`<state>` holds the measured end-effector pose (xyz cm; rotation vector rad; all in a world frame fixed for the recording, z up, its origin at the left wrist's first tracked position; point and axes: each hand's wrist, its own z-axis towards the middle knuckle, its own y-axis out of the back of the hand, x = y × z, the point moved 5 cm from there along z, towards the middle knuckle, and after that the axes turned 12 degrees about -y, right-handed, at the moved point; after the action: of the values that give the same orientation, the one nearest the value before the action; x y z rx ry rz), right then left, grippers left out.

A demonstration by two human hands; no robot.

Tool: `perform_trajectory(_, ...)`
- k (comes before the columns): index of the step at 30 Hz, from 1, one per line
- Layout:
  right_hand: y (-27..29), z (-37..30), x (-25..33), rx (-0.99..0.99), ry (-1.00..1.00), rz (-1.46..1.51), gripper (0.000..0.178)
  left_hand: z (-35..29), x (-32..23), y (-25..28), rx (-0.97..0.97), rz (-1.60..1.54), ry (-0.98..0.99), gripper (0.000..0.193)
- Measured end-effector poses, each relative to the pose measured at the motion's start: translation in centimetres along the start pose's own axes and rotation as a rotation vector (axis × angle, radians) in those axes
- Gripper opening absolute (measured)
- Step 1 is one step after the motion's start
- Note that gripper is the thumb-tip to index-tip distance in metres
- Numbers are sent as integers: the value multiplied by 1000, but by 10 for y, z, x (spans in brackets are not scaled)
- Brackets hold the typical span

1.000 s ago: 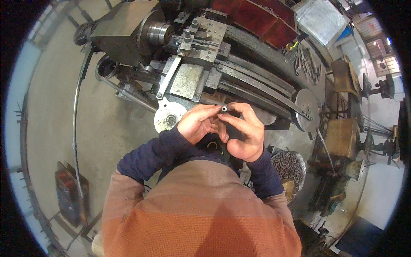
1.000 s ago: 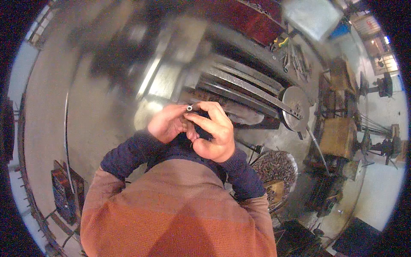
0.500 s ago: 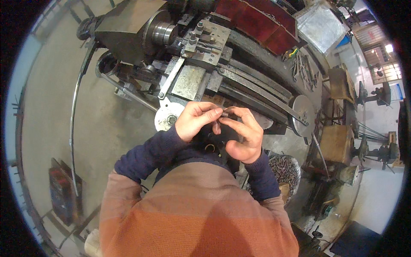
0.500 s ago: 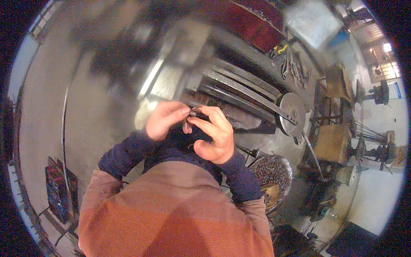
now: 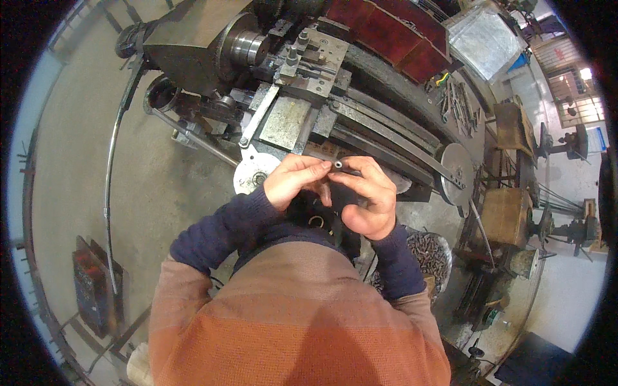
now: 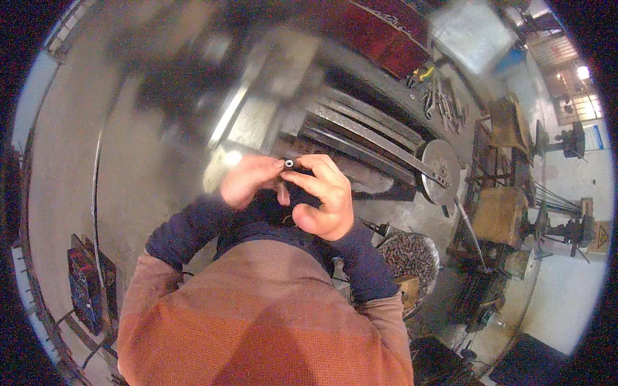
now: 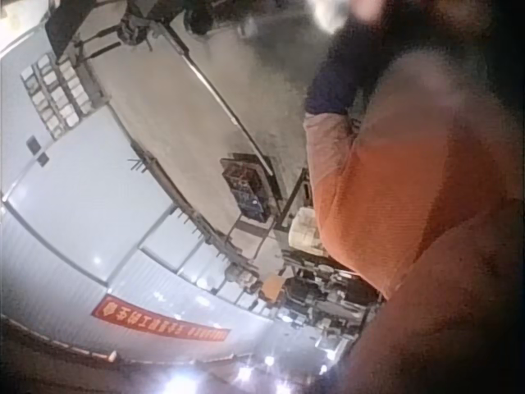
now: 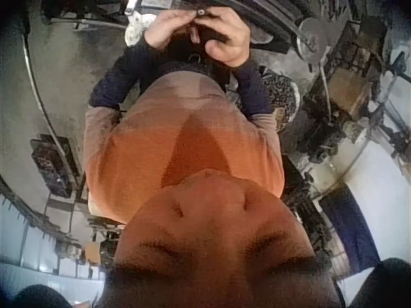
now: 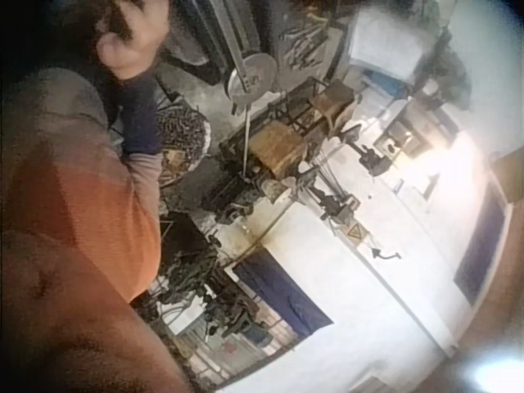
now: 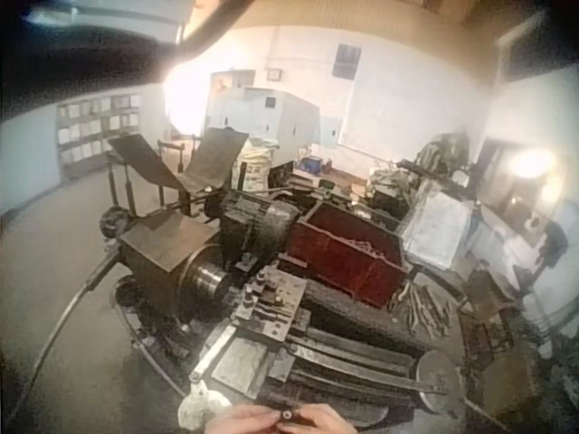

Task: The person operates a metal lathe, repeatedly loading small cylindrical metal pieces into the chuck, adjusting the machine controls, and removing the pieces after machining. The person handles the metal pieces by hand and uses the lathe's levers and knobs to control the operation.

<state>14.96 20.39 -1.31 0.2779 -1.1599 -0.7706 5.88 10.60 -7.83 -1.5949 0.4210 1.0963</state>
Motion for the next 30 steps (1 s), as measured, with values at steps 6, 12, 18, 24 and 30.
perform_trajectory(6, -3, 13, 17, 131, 58, -272, 43, 1, -30, -4, 31, 572, -206, 25)
perform_trajectory(12, -2, 22, 26, 114, 56, -145, 48, 2, -19, 6, -76, 62, -73, 28)
perform_trajectory(18, -10, 17, 24, -24, 66, -39, 47, -4, 0, 1, 7, -391, -9, 36)
perform_trajectory(24, -13, 17, 26, -76, 101, -53, 46, -8, 6, -1, -18, -459, 20, 40)
perform_trajectory(30, -16, 19, 23, -32, 111, -62, 45, -10, 6, 5, -39, -412, 16, 40)
